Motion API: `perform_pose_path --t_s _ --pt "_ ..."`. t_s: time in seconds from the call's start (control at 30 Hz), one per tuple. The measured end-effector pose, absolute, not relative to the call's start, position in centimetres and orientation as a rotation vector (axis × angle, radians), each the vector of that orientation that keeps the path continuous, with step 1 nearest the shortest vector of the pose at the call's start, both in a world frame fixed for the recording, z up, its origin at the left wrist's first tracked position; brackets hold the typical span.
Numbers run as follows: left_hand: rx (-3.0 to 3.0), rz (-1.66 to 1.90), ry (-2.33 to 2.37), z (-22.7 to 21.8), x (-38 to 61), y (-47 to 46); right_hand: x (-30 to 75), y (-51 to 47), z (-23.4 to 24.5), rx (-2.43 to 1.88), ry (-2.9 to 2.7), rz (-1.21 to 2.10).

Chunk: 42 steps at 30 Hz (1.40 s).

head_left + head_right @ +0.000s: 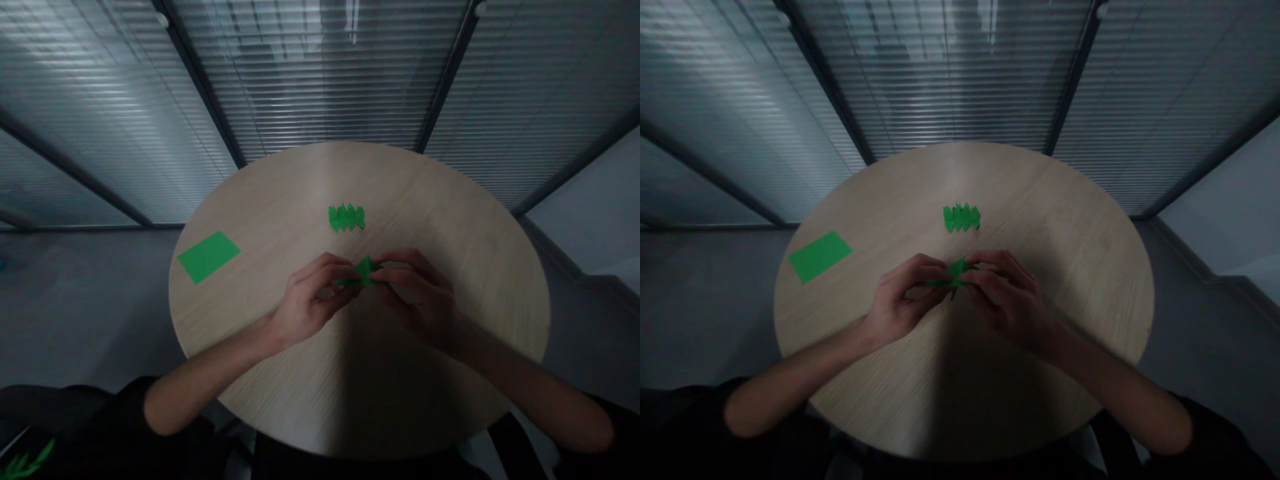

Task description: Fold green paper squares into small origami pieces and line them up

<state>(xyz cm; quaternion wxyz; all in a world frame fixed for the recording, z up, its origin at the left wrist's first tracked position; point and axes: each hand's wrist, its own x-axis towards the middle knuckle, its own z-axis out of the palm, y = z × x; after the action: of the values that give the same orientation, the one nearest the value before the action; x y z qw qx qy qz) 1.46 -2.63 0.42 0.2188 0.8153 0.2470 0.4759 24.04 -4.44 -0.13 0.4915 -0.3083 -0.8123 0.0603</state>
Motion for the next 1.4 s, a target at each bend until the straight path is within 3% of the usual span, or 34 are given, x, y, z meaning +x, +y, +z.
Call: perform_pose_path --t_s 0.73,1.2,1.4 --pt "1.739 1.245 0.719 -0.2 1.9 -2.8 24.2 -4.4 -0.1 -0.765 -1.898 0.195" --pt "1.704 1.226 0.764 0.0 1.9 -3.0 24.2 -4.7 0.4 -0.749 -1.903 0.143" --pt "1.742 1.244 0.742 0.4 2.0 -3.1 24.1 -4.5 0.7 -0.71 -1.917 0.297"
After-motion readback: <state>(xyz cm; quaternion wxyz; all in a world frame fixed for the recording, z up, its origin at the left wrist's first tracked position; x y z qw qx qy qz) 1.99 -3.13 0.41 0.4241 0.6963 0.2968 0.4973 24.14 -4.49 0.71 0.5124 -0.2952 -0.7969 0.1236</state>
